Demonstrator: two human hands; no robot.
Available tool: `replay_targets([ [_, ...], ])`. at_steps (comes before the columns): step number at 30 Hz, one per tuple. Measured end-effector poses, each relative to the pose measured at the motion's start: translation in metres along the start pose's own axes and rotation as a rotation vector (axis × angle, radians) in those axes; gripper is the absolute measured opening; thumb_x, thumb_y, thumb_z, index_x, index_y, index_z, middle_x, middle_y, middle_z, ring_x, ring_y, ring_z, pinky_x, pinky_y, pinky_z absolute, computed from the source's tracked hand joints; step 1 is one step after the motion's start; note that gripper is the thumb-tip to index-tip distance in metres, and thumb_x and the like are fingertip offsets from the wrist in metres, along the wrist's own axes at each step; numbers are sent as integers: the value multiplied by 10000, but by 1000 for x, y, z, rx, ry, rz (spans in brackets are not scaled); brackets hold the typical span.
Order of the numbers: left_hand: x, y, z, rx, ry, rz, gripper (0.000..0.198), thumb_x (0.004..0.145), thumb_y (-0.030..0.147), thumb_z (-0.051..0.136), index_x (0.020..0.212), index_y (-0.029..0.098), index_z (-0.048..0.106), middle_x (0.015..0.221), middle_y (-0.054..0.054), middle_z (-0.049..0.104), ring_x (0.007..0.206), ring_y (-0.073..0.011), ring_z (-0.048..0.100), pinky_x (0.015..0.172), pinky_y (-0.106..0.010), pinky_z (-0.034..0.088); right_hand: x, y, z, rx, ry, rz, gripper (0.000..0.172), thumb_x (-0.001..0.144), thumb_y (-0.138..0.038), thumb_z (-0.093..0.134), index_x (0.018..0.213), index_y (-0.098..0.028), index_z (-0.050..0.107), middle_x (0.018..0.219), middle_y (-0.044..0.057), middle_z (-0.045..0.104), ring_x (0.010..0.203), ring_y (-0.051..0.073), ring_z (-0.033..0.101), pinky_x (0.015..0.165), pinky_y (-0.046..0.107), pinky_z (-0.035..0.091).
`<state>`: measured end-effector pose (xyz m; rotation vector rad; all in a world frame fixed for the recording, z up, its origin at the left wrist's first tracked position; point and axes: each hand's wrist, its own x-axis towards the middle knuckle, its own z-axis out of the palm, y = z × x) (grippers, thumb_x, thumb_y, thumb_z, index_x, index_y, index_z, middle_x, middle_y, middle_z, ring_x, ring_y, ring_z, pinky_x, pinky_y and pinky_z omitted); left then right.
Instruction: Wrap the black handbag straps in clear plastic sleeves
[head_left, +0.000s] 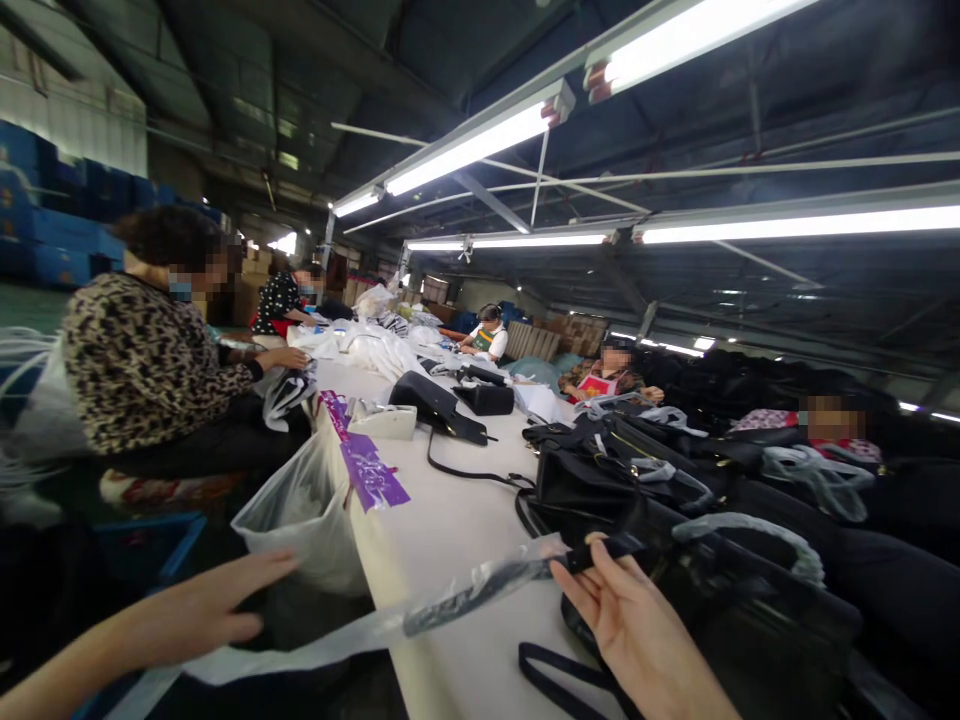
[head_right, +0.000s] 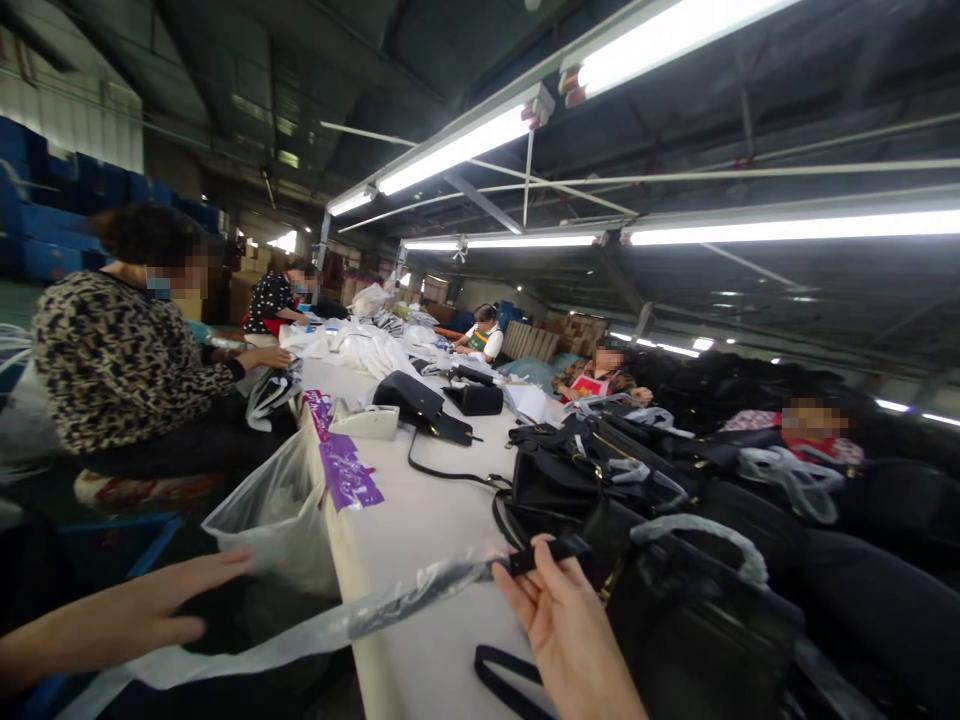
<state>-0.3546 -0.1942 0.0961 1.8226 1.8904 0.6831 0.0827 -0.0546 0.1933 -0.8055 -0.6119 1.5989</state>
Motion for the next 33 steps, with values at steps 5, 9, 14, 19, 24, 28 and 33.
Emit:
replay_targets([
  [5,46,155,57,-439,-320,142,730,788,613,639,1401,233,524,1465,-101,516,1336,-322,459,1125,-413,323,-16,45,-3,-57,-31,112,488,451,-307,982,749,-216,606,746,9,768,793,201,756,718,310,657],
  [9,68,191,120,-932,-684,187,613,652,670,736,980,160,651,816,-92,726,706,-239,672,733,-362,518,-26,57,-28,-64,-53,147,446,552,-341,947,796,-237,588,806,8,782,891,192,750,765,300,642],
  [14,69,192,149,-1155,-931,56,639,557,574,848,1030,189,657,814,-48,710,498,-134,591,564,-273,481,-39,65,-51,-51,26,207,486,534,-348,952,831,-236,584,808,-1,786,798,173,755,710,274,636],
  [19,58,200,156,-1042,-784,10,557,695,681,694,833,143,662,717,-57,695,417,-95,518,446,-221,394,-54,74,-46,-84,22,188,465,574,-385,932,858,-198,616,817,41,777,788,158,734,700,270,619],
  [24,46,191,171,-1078,-819,-43,628,728,741,622,880,132,655,653,-61,695,356,-84,477,368,-193,326,-51,72,-53,-101,65,253,485,595,-473,896,897,-167,670,871,56,759,729,142,685,561,221,561],
  [28,41,184,174,-1114,-882,-66,640,717,728,651,915,120,658,652,-81,699,409,-119,551,414,-205,373,-38,74,-69,-128,222,127,510,471,-491,932,806,-164,729,690,-32,654,555,71,528,412,150,383],
  [33,47,194,176,-1122,-851,-106,692,652,748,686,910,107,668,695,-101,712,474,-148,602,494,-249,450,-39,92,-69,-317,128,30,568,475,-566,909,830,-142,775,615,-35,562,557,79,442,473,197,381],
])
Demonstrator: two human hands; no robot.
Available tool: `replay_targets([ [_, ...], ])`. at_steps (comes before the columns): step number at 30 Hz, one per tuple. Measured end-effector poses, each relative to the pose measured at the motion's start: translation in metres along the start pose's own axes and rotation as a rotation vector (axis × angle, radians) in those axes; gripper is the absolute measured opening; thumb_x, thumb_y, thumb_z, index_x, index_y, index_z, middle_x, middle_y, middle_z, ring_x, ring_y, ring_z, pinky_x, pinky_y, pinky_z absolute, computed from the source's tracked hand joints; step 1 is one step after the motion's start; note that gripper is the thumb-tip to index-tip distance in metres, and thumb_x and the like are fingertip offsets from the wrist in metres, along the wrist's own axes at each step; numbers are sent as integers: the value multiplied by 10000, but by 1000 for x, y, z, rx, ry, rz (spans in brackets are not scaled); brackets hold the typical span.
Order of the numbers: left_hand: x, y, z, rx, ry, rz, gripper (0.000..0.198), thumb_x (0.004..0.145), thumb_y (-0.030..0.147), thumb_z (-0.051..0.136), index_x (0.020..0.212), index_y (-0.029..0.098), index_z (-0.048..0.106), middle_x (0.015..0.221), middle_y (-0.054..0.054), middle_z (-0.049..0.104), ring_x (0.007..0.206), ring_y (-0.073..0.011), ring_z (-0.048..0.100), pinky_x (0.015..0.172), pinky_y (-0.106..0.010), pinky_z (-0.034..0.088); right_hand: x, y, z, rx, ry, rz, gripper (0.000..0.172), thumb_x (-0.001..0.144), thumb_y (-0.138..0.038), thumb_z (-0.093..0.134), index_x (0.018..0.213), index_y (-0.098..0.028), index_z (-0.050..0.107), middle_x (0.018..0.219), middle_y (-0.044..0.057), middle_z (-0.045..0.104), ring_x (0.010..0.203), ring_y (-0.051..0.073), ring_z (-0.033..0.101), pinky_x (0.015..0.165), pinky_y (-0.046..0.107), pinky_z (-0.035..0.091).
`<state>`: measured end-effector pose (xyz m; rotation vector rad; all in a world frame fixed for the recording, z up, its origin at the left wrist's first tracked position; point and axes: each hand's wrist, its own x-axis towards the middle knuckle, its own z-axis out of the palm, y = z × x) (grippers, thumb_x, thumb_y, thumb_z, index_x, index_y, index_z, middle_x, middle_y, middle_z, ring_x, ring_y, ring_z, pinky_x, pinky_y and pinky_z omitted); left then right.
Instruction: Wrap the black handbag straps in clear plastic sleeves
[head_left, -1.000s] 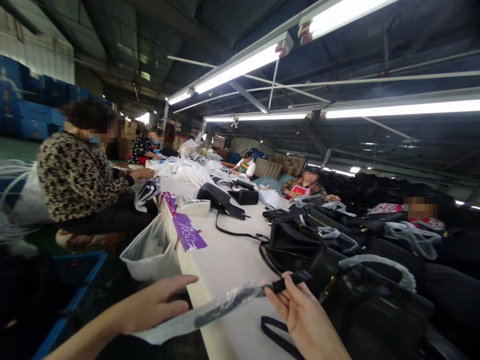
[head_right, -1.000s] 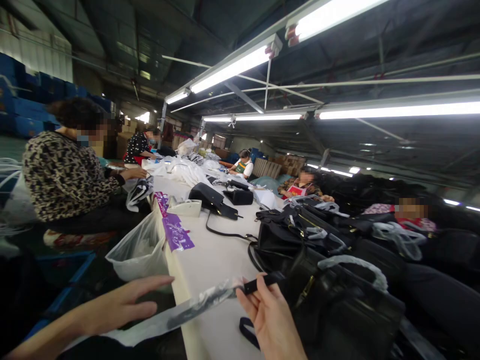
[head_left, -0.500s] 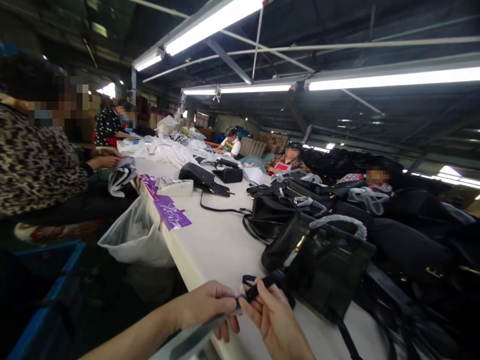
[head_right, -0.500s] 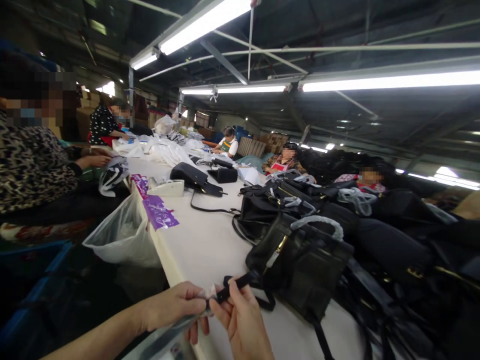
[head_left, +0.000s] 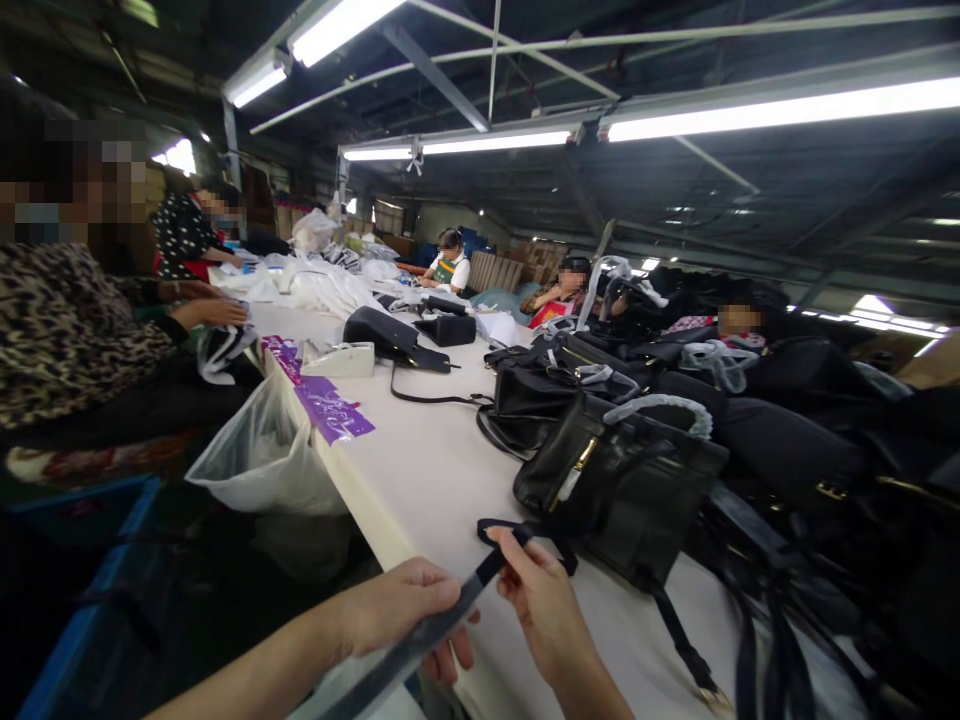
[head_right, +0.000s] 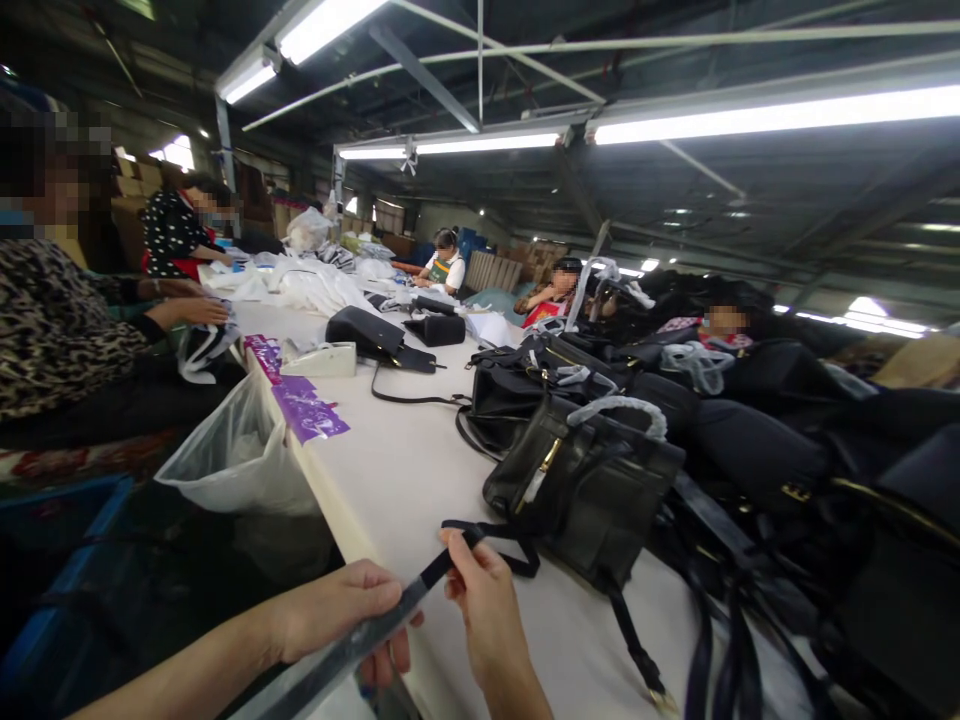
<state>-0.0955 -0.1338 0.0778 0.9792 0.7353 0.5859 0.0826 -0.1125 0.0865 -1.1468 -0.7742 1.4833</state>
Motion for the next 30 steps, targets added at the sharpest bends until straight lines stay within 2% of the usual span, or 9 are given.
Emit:
replay_targets([
  [3,8,2,2,51,54,2,652,655,747,664,835,120,658,613,-57,676,417,-121,548,423,-219,398,-11,14,8,-44,-143,36,532,558,-585,873,811,-128,771,573,-24,557,538,88,464,518,223,405],
  [5,9,1,2,83,82,-6,609,664,727,651,775,128,652,524,-18,620,365,-100,483,370,-202,335,-13,21,8,43,-164,117,579,547,-610,868,855,-131,768,588,-10,596,536,96,498,518,225,419],
  [8,2,-4,1,86,84,-48,627,629,740,655,731,121,658,478,-9,586,336,-83,432,340,-198,264,-2,20,-6,275,-32,275,691,495,-666,858,941,-148,757,613,-4,637,529,105,546,444,196,400],
  [13,-10,-8,0,48,71,-99,723,564,804,667,796,119,661,528,-36,635,341,-103,472,383,-217,312,24,-5,-37,433,126,196,450,504,-399,945,775,-99,748,630,20,677,461,33,473,369,122,298],
  [17,-8,1,2,42,94,-94,714,577,782,696,847,122,660,628,-79,696,441,-146,576,455,-234,366,20,-31,-33,228,72,10,571,495,-554,911,860,-140,764,713,26,679,555,67,502,422,136,365],
  [23,-6,25,6,35,30,-53,646,609,734,730,830,128,687,700,-90,715,548,-164,622,578,-275,459,10,-59,-31,-305,30,-322,586,745,-723,642,1001,-202,727,788,8,617,502,82,415,440,240,328],
  [27,-11,18,-3,142,105,-39,576,611,715,730,759,158,721,607,-38,641,497,-132,520,595,-297,457,9,-68,-44,-531,138,-316,618,739,-770,564,1084,-280,719,881,62,685,503,138,485,430,301,388],
  [28,-11,15,-9,200,171,-25,530,597,690,753,697,170,722,581,-25,613,486,-123,484,593,-302,458,12,-69,-45,-612,159,-277,609,689,-782,593,1070,-326,724,856,70,698,508,175,536,402,319,399],
  [30,-9,13,-30,258,179,32,451,555,650,796,629,213,708,586,-23,604,501,-146,497,603,-342,482,25,-70,-39,-638,106,-287,617,647,-767,646,1132,-388,694,797,104,692,565,258,608,342,346,379],
])
